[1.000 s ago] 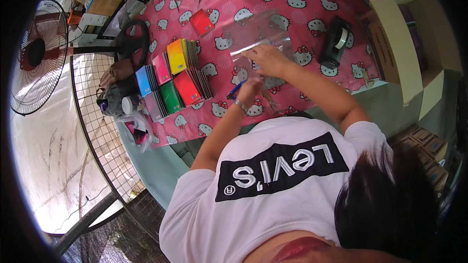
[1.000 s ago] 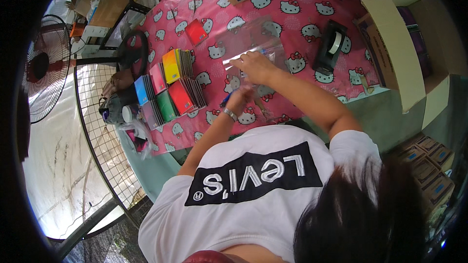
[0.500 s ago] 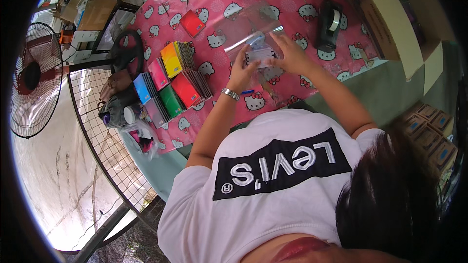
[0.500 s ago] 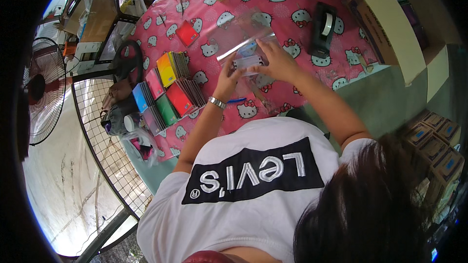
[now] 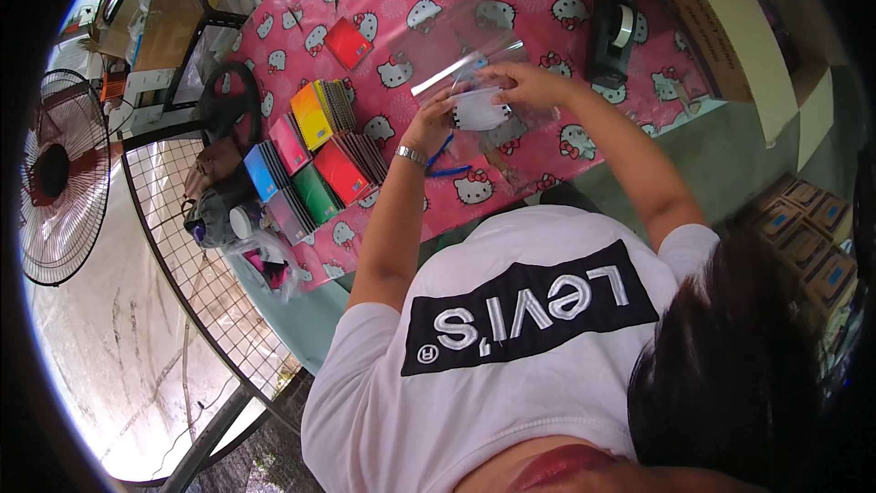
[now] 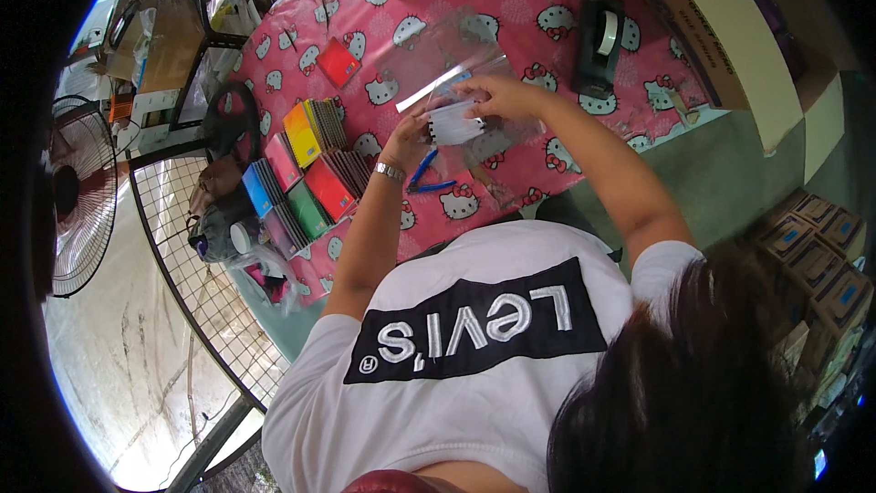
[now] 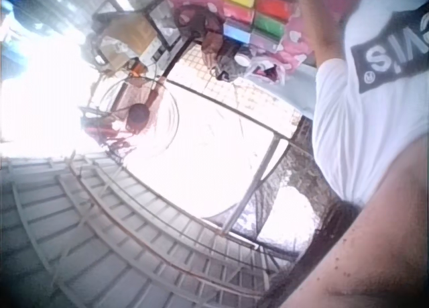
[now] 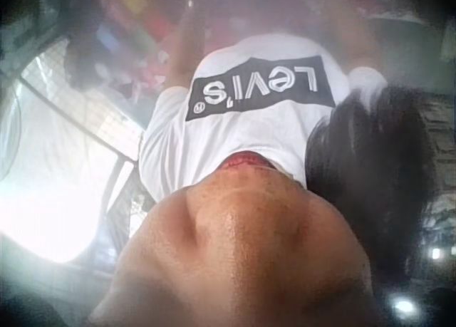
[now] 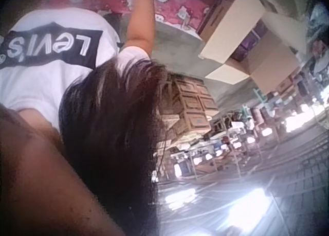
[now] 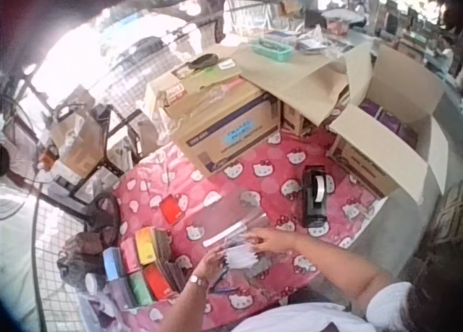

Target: The person places stacks of small colorful books into plastic bags and seals them with tape by hand.

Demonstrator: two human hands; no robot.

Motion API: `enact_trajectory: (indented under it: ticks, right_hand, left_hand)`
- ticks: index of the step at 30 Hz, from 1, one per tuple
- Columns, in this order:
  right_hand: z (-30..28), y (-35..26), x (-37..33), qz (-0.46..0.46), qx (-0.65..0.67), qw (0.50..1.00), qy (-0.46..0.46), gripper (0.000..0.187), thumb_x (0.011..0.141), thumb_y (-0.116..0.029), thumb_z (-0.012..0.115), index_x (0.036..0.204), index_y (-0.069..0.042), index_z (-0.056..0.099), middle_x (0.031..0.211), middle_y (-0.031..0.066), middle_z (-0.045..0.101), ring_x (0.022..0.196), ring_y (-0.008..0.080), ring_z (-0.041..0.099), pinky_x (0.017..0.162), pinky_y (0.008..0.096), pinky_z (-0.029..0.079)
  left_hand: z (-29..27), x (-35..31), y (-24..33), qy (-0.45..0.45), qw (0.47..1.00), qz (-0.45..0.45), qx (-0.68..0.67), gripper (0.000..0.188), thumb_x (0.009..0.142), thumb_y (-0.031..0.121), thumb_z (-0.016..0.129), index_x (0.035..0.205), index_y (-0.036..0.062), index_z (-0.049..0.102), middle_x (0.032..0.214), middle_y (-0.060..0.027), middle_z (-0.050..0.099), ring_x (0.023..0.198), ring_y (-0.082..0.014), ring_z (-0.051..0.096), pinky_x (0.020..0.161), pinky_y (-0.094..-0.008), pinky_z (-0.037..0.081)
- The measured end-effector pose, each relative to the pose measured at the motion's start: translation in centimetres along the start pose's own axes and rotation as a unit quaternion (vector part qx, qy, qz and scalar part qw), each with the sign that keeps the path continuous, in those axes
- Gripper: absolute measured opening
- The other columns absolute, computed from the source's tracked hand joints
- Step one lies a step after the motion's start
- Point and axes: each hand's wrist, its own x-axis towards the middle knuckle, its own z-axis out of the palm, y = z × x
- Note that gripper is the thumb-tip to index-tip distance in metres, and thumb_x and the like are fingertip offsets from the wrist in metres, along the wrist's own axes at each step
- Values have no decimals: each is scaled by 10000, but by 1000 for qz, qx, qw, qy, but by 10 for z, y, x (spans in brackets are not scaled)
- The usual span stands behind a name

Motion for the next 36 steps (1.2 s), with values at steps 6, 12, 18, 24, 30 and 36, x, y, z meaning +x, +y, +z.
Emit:
enact_trajectory:
  ticks: [6,12,18,24,30,36]
  right_hand:
    - [9,27,29,-189,44,965,176,449,765,-158,728,1172,-91,553,905,37,560,812,124,528,723,280,457]
    - [21,-3,21,-219,-99,950,198,147,732,-69,679,866,-32,632,749,29,563,665,117,528,630,256,444]
    - [22,-1,-5,-266,-157,931,194,202,704,-91,687,892,-28,645,848,61,567,731,170,560,650,291,462]
    - [34,3,-25,-370,-353,827,234,267,712,-198,721,925,-63,633,907,48,546,887,241,538,764,354,449]
    - [65,9,-10,-253,-248,859,369,230,748,-299,689,769,-78,631,917,49,523,935,259,511,819,386,400]
    - [62,10,-1,-181,-282,818,468,199,804,-310,647,823,-112,670,976,49,551,989,274,503,860,429,361]
  left_hand:
    - [0,16,-3,69,983,34,164,304,795,155,705,1069,36,647,1078,-27,614,981,-140,565,835,-291,443]
    - [24,16,0,229,764,264,543,242,734,176,761,922,36,702,887,-31,632,775,-138,588,749,-301,474]
    - [45,-11,16,147,757,236,592,325,698,230,766,955,45,691,924,-101,610,840,-246,619,720,-343,508]
    - [39,-29,21,20,675,312,668,354,695,143,739,1028,50,661,1037,-105,599,913,-266,610,773,-370,505]
    - [23,-15,1,153,772,228,573,214,634,80,758,840,55,706,1065,-104,553,978,-245,551,817,-349,485]
    - [43,-1,2,301,798,169,494,197,573,160,802,734,77,725,1137,-57,531,1015,-252,474,875,-358,430]
